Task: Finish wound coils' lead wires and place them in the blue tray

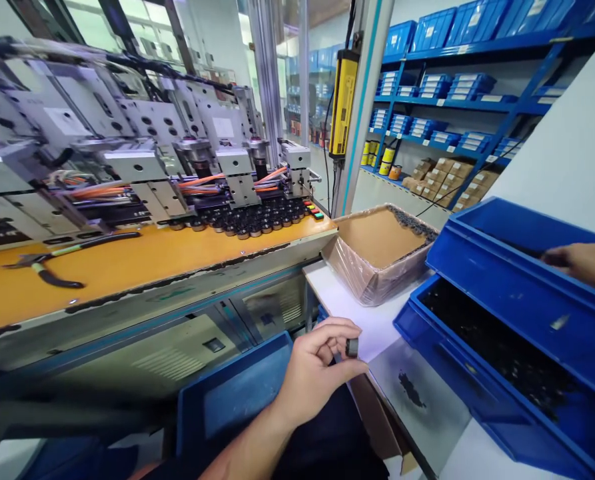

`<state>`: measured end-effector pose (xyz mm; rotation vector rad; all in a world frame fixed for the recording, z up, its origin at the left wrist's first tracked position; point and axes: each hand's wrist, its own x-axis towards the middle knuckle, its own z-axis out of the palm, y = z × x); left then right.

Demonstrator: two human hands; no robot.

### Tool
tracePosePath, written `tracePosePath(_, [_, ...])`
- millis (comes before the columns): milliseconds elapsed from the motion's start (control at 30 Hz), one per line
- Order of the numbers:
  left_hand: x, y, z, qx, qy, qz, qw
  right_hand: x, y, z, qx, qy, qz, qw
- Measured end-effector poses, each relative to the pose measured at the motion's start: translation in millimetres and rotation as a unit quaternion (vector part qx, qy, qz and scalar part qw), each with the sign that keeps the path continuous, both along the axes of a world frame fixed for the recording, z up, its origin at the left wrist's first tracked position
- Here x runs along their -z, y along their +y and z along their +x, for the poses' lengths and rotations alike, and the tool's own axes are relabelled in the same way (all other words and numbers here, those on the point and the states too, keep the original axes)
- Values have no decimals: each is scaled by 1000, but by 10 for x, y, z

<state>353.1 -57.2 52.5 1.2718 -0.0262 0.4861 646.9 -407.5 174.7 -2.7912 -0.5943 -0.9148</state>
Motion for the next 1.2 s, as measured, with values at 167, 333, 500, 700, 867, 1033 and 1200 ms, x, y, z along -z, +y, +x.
tracePosePath(167, [-61,26,-7,-4,12,-13,1000,-460,217,-180,59,6,-55,997])
tracePosePath(333, [-119,-53,13,-17,4,13,1000,-27,930,-1196,-348,-62,32,935])
tracePosePath(500, [-119,-169,43,3,35,24,999,668,1509,-1819,-531,0,132,837])
tracePosePath(700, [-60,-344,87,-5,37,34,999,921,1588,-1847,-589,-44,130,796])
tracePosePath(867, [-72,-435,92,-41,75,9,996,904,1522,-1799,-587,-48,128,798])
tracePosePath(1033, [-92,-438,60,-64,94,2,993,894,1500,-1775,-572,-39,131,809])
tracePosePath(1200, [-117,-476,35,-42,112,-42,992,906,1479,-1749,-587,-64,116,799])
